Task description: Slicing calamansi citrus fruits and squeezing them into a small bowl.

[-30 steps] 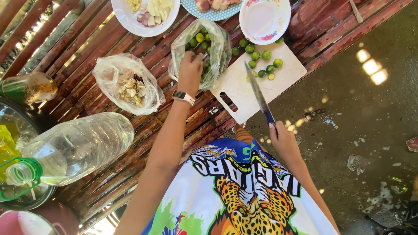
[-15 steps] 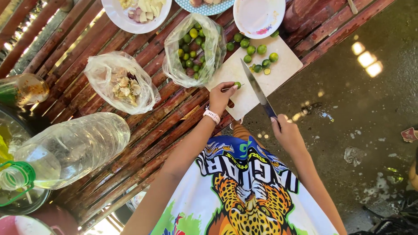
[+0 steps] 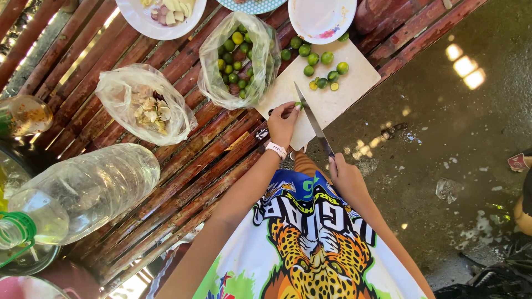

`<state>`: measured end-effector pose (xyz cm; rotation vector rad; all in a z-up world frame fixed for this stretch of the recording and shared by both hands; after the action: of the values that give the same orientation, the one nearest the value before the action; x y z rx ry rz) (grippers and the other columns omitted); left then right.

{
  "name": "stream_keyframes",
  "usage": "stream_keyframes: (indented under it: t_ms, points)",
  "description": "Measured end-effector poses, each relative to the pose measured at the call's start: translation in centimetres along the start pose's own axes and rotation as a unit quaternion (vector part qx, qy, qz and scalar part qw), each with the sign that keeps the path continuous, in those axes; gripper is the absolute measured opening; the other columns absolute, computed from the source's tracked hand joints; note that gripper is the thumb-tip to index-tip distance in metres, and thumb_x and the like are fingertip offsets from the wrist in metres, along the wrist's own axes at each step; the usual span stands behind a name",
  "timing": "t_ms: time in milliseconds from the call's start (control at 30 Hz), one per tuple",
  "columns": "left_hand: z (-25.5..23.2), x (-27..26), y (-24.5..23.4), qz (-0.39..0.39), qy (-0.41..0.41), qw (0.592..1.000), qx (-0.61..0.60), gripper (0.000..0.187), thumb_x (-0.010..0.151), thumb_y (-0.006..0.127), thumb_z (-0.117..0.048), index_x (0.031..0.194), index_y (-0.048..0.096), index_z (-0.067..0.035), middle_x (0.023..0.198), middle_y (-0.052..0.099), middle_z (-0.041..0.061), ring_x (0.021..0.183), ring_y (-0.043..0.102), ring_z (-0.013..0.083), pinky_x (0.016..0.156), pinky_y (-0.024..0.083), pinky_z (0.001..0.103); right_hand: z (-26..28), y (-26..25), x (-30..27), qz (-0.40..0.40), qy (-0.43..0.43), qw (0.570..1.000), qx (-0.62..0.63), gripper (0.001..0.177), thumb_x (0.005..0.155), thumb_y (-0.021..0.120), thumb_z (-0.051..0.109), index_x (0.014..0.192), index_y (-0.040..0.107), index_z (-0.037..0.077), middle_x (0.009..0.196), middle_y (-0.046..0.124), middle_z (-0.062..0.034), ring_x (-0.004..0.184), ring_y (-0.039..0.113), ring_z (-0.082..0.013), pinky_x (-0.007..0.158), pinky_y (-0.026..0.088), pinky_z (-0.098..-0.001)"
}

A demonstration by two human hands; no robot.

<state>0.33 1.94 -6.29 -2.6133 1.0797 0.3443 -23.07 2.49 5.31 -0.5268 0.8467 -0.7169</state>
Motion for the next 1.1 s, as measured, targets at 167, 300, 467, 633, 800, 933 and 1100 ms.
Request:
stream_keyframes:
  t_ms: [167,300,467,633,800,933,1100]
  points:
    - [-0.7,-0.2,-0.2,-0.002,0.013,1.000,0.020,0.020,0.089,0.080,-0.015,0.105,0.079,-0.003,0.096,0.072,0.008,0.081,0.068,0.0140,0.077,0.056,0.028,-0.2,0.2,0.1,-0.003,-0.004,1.000,0.013,0.026,0.106,0.049,0.027,0.096,0.049,0.003,0.059,0.059,-0.0226,0.053,0.060,-0.0443,0.051,0.044,-0.0541]
    - [-1.9,-0.4,-0.3,0.016,0.040,0.997,0.069,0.019,0.089,0.080,-0.013,0.105,0.080,-0.003,0.091,0.069,0.010,0.080,0.067,0.0183,0.077,0.054,0.029,-1.0,1.1,1.6,0.005,-0.010,1.000,-0.004,0.026,0.106,0.049,0.026,0.097,0.048,0.002,0.059,0.059,-0.0239,0.055,0.061,-0.0454,0.053,0.045,-0.0553]
    - [-2.0,-0.6,-0.4,0.004,0.056,0.997,0.054,0.017,0.089,0.079,-0.013,0.103,0.079,-0.004,0.094,0.070,0.009,0.083,0.069,0.0186,0.079,0.055,0.030,0.9,1.8,6.2,-0.015,-0.038,0.999,-0.002,0.026,0.109,0.048,0.025,0.097,0.047,0.002,0.063,0.060,-0.0261,0.059,0.060,-0.0489,0.054,0.046,-0.0576]
    - [-2.8,-0.8,-0.6,-0.007,0.075,0.995,0.059,0.017,0.090,0.078,-0.012,0.105,0.079,-0.004,0.096,0.071,0.009,0.087,0.069,0.0198,0.082,0.054,0.031,0.4,1.8,5.5,-0.002,-0.048,0.999,0.003,0.028,0.109,0.046,0.027,0.099,0.045,0.002,0.065,0.061,-0.0281,0.062,0.061,-0.0518,0.056,0.045,-0.0607]
    - [-2.3,-0.8,-0.3,-0.007,0.069,0.995,0.069,0.017,0.089,0.078,-0.013,0.104,0.079,-0.004,0.096,0.071,0.011,0.086,0.070,0.0210,0.081,0.055,0.032,-1.6,4.2,6.4,0.006,-0.015,0.999,-0.034,0.028,0.108,0.046,0.030,0.100,0.045,0.003,0.068,0.062,-0.0303,0.067,0.062,-0.0532,0.061,0.047,-0.0632]
    - [-2.3,-0.6,-0.8,-0.011,0.095,0.993,0.072,0.016,0.090,0.079,-0.011,0.104,0.080,-0.004,0.099,0.073,0.011,0.090,0.071,0.0220,0.085,0.054,0.032,-0.9,4.5,7.7,0.001,-0.012,0.998,-0.058,0.028,0.109,0.045,0.030,0.101,0.045,0.003,0.069,0.064,-0.0296,0.066,0.062,-0.0540,0.061,0.046,-0.0638]
    - [1.2,0.6,-0.1,0.006,-0.038,0.999,-0.034,0.020,0.094,0.075,-0.013,0.111,0.076,-0.002,0.103,0.076,0.010,0.089,0.072,0.0167,0.081,0.059,0.029,0.2,-0.2,6.4,-0.062,-0.010,0.993,0.102,0.026,0.107,0.046,0.029,0.102,0.049,0.004,0.067,0.063,-0.0240,0.059,0.067,-0.0428,0.052,0.049,-0.0514]
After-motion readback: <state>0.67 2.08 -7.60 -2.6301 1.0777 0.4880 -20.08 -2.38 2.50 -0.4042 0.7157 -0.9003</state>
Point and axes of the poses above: each hand's wrist, its own x-axis towards the middle knuckle, its own y-axis out of the palm, z = x × y, the point moved 8 cm from there along x, towards the middle knuckle
